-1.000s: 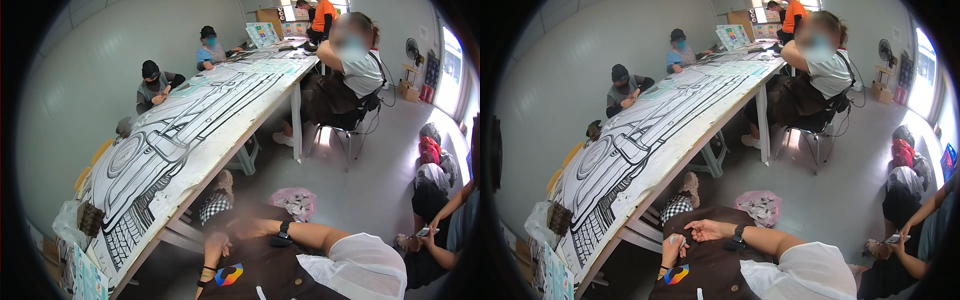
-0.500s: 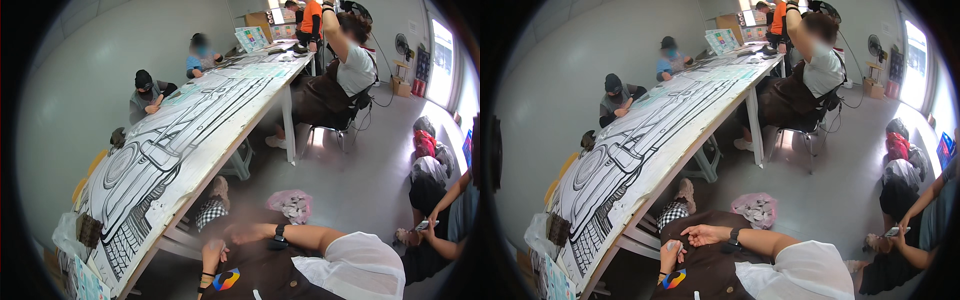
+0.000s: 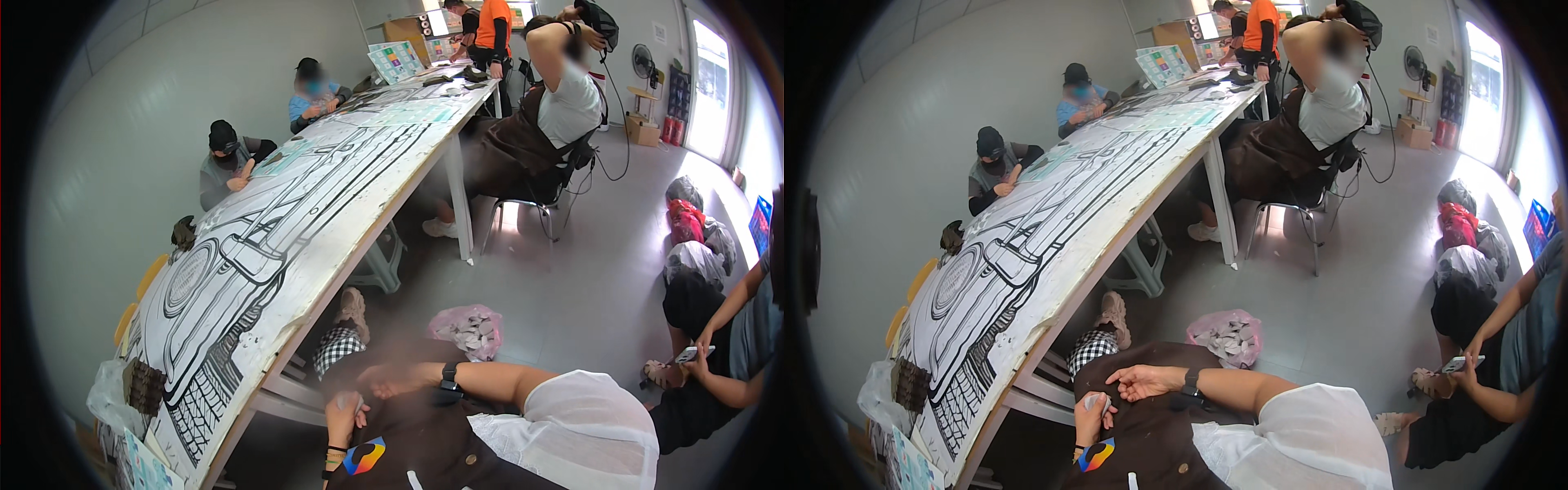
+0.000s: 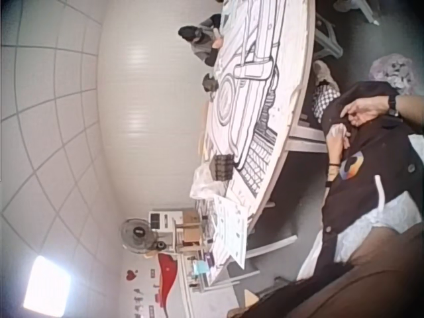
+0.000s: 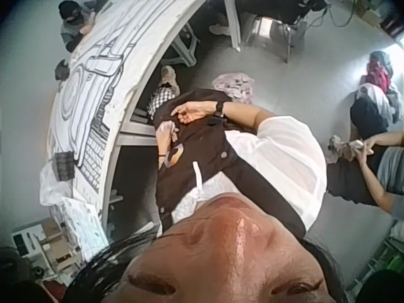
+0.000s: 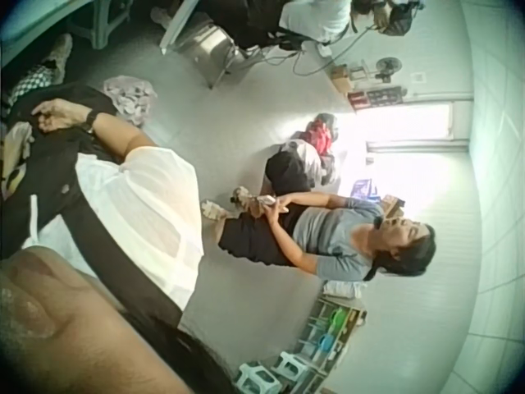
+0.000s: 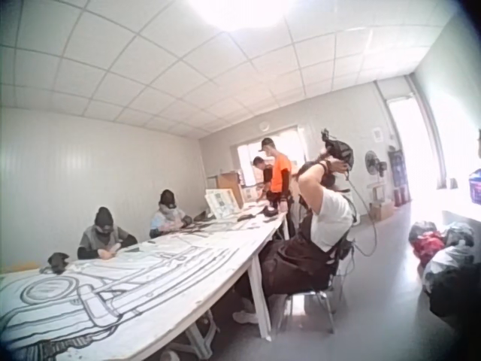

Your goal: Applying stickers to a large mural drawing on a table.

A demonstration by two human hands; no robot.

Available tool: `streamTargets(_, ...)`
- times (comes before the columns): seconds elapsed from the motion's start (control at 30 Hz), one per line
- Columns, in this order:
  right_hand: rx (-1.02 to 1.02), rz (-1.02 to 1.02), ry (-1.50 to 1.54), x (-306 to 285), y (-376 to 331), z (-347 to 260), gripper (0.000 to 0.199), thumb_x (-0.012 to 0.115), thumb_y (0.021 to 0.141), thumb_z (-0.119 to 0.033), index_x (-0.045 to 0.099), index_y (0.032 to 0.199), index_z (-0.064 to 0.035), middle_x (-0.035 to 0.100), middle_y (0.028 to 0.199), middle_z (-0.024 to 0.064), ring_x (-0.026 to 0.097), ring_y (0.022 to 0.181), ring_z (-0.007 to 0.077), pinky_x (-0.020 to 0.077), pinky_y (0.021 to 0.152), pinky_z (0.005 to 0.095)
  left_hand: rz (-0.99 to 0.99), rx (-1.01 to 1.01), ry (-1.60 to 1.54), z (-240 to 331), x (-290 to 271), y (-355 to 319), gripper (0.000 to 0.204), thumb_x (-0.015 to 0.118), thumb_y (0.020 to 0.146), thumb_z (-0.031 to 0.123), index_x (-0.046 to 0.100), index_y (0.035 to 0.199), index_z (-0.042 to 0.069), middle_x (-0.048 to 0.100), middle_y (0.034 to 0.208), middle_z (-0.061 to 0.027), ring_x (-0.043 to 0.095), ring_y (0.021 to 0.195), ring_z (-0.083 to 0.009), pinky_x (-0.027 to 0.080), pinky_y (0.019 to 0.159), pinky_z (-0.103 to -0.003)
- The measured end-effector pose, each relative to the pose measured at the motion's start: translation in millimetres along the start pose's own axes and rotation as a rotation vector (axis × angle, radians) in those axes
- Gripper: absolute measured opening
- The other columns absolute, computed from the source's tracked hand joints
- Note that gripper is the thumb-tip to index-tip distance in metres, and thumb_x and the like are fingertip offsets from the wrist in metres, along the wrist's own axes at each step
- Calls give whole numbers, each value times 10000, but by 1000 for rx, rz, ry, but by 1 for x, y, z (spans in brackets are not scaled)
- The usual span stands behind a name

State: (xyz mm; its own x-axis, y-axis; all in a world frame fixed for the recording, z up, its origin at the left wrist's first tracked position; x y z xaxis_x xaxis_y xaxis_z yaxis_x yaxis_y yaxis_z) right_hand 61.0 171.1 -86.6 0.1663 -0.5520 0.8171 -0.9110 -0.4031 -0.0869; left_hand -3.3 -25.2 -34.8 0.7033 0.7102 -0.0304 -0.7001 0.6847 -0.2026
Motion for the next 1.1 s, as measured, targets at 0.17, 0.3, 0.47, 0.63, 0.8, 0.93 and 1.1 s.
streamTargets(0.17,13,-12,20,2,1,-1,314,431,977,-36,470,1288,-48,590,868,71,622,805,179,521,709,290,-8,3,3,1,0,0,261,617,952,214,585,955,-45,659,704,-164,550,417,-151,381,364,-234)
streamTargets(0.3,0,-29,35,5,-3,-2,314,432,976,-32,471,1287,-47,594,864,71,625,804,178,523,709,288,-13,12,2,0,0,0,250,614,953,208,587,953,-40,661,705,-161,549,416,-150,380,365,-233)
streamTargets(0.47,-11,-25,24,8,-6,-3,315,431,979,-36,469,1292,-45,597,863,71,628,807,176,528,714,288,-13,15,13,-1,-1,1,249,611,959,216,587,940,-31,660,701,-156,549,416,-145,384,366,-231)
streamTargets(0.63,0,-20,14,6,-4,-3,320,419,986,-40,465,1302,-41,593,868,72,625,812,176,529,717,293,-16,22,20,-1,0,1,267,610,970,245,589,924,-17,657,695,-146,547,417,-134,394,369,-227)
streamTargets(0.8,-29,-83,63,7,-4,-2,312,422,993,-52,465,1301,-38,588,875,75,619,811,177,527,716,296,-2,1,-7,0,1,0,235,614,952,188,587,944,-45,659,699,-162,549,414,-150,384,362,-236)
streamTargets(0.93,-19,-80,73,7,-6,-2,310,422,995,-51,466,1302,-37,587,875,76,618,810,177,528,717,295,-5,2,-5,2,2,-1,237,616,952,189,587,941,-46,660,699,-162,549,414,-147,387,359,-237)
streamTargets(1.1,-26,-105,80,9,-6,-3,312,419,992,-34,465,1301,-34,590,871,78,622,809,182,531,717,292,-5,16,3,2,2,-1,239,616,953,193,588,935,-43,660,698,-161,550,415,-146,387,360,-236)
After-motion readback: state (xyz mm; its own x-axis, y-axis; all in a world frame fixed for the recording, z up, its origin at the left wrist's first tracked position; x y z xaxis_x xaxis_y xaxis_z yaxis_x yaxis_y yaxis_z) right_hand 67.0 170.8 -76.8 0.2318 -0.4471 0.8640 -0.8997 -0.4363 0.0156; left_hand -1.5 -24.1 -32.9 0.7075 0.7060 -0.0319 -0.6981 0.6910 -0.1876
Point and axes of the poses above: each hand's wrist, its own y-axis towards the middle knuckle, its own x-axis out of the palm, z = x × y, the point moved 2 cm from there along y, towards the middle knuckle
